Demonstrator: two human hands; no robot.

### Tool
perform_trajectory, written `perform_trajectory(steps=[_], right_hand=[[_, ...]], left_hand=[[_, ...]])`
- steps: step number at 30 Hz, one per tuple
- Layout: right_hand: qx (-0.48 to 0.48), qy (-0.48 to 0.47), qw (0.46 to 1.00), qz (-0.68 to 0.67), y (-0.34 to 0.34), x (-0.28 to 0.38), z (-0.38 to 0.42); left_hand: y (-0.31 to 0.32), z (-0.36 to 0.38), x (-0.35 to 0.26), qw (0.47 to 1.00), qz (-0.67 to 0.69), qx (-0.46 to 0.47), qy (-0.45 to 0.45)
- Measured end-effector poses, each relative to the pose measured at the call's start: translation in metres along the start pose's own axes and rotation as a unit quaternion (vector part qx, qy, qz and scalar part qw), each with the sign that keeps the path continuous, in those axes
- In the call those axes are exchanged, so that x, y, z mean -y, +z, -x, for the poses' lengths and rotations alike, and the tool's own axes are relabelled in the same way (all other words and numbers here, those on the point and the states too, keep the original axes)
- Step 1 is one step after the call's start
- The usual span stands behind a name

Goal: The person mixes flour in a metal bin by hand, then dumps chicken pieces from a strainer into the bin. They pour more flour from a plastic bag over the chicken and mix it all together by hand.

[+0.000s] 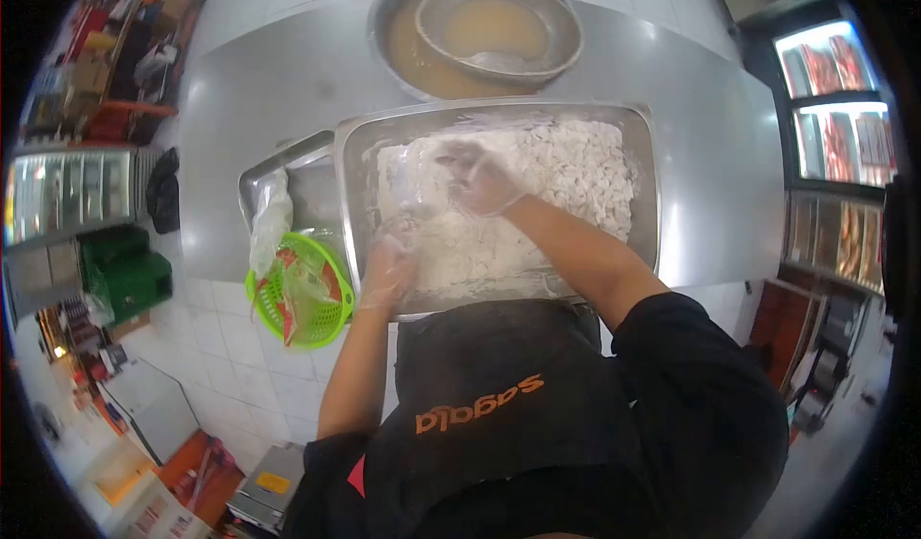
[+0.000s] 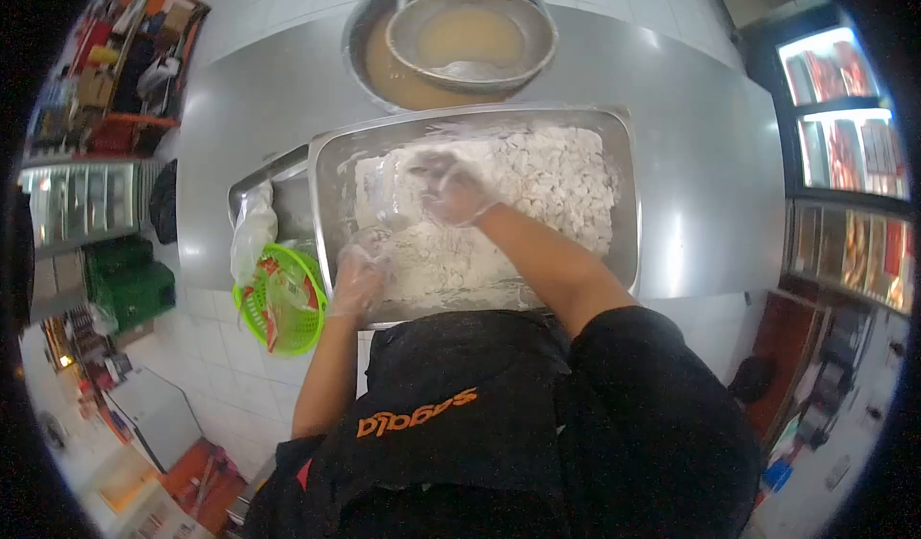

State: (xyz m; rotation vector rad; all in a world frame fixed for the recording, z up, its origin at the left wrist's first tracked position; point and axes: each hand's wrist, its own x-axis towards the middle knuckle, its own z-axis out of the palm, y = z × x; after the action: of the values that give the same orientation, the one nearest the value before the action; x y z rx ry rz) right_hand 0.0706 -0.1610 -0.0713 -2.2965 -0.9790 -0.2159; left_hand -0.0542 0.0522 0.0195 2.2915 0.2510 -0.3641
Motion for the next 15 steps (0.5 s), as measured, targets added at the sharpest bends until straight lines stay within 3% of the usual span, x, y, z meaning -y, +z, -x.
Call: perform_trajectory(steps=[2, 4, 6, 9, 10, 12, 13, 15], right_hand=[[0.186, -0.08, 0.979, 0.014, 0.019, 0.023, -0.006], [0.217, -0.032, 0.96, -0.176, 0.026, 0.06, -0.008], [0.253, -0.035, 0.932, -0.257, 0.012, 0.085, 0.005], [0.391, -0.021, 0.891, -0.232, -0.021, 0.096, -0.004], [0.448, -0.015, 0.872, -0.195, -0.027, 0.09, -0.008], [0.302, 0.092, 0.935, -0.163, -0.023, 0.054, -0.001], [0.27, 0.086, 0.959, 0.016, 0.016, 0.009, 0.009], [0.185, 0.133, 0.971, 0.073, 0.016, -0.031, 0.018]], left_hand=[[0.011, -0.006, 0.025, 0.996, 0.079, -0.018, -0.03], [0.004, -0.009, 0.018, 0.994, 0.093, -0.023, -0.061], [-0.013, -0.003, -0.02, 0.994, 0.045, -0.012, -0.1], [-0.022, 0.002, -0.037, 0.992, 0.028, 0.049, -0.114], [-0.015, -0.002, -0.025, 0.996, -0.017, 0.05, -0.073], [0.007, -0.011, 0.013, 0.993, -0.104, 0.05, 0.007], [0.012, -0.013, 0.018, 0.983, -0.155, 0.095, -0.014], [0.02, -0.015, 0.024, 0.946, -0.256, 0.189, -0.053]])
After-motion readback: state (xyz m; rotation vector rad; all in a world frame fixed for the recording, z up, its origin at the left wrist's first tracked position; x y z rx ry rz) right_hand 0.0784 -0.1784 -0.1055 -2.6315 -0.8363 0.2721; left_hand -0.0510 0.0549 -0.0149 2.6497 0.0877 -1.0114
